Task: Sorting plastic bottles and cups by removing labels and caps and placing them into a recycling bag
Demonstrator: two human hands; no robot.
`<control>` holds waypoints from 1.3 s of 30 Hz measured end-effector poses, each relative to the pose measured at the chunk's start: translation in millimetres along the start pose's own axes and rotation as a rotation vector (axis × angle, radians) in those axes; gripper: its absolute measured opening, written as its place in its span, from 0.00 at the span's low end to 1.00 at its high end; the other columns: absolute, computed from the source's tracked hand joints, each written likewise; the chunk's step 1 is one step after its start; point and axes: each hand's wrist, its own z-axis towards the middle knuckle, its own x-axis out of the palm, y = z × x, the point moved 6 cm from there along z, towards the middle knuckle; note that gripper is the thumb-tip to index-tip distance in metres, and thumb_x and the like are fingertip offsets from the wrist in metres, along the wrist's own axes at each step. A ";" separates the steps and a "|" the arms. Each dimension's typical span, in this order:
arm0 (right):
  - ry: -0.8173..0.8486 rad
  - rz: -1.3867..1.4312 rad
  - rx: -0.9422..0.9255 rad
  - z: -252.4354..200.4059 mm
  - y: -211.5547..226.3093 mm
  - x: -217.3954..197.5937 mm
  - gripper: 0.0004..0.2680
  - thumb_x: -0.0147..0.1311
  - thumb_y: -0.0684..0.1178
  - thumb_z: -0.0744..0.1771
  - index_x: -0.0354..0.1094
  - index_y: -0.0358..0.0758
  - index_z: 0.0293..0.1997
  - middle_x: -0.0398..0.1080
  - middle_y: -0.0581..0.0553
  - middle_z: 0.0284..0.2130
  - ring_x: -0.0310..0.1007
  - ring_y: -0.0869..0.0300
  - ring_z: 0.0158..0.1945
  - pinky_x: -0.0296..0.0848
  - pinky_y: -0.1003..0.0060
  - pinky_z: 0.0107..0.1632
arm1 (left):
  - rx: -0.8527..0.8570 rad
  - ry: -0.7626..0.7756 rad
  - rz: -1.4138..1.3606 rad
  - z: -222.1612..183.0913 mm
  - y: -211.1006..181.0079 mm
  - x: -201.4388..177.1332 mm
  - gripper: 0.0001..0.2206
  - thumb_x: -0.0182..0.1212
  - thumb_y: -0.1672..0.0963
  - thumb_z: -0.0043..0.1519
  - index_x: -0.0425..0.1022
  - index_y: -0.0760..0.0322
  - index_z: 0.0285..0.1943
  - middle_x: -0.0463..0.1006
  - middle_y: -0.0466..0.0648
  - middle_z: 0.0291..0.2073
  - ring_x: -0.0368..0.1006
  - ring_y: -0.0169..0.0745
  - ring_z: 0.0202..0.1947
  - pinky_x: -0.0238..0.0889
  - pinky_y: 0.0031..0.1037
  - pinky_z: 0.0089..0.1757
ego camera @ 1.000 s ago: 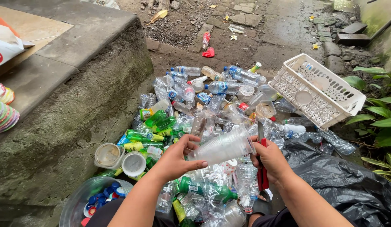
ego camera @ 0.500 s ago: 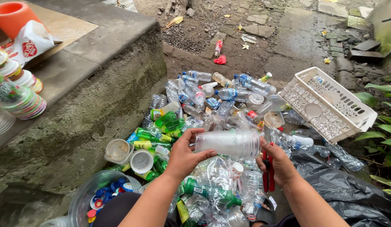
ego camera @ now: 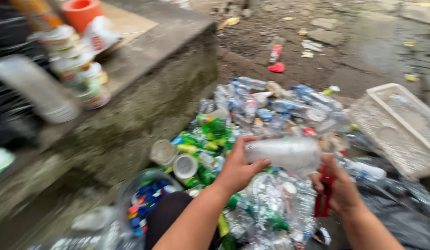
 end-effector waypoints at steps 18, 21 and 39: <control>0.113 -0.335 0.290 89.4 -114.0 -39.3 0.24 0.24 0.63 0.76 0.51 0.31 0.73 0.61 0.17 0.65 0.41 0.50 0.15 0.41 0.55 0.20 | -0.406 -1.239 0.346 -303.8 88.4 -342.0 0.29 0.68 0.55 0.55 0.61 0.56 0.66 0.74 0.56 0.55 0.78 0.50 0.44 0.72 0.36 0.44; 0.162 -0.356 0.332 109.1 -134.3 -62.8 0.23 0.23 0.64 0.76 0.53 0.35 0.73 0.62 0.19 0.66 0.42 0.47 0.15 0.41 0.53 0.19 | -0.483 -1.224 0.739 -333.4 99.7 -363.7 0.29 0.67 0.55 0.55 0.62 0.58 0.66 0.68 0.57 0.54 0.71 0.51 0.39 0.67 0.38 0.42; -0.012 -0.394 0.398 20.1 -58.0 62.8 0.21 0.32 0.52 0.74 0.57 0.22 0.70 0.68 0.25 0.63 0.40 0.51 0.23 0.41 0.57 0.26 | -0.777 -0.760 1.239 -285.9 272.8 -414.4 0.30 0.64 0.56 0.52 0.61 0.51 0.66 0.65 0.59 0.59 0.68 0.66 0.57 0.69 0.50 0.51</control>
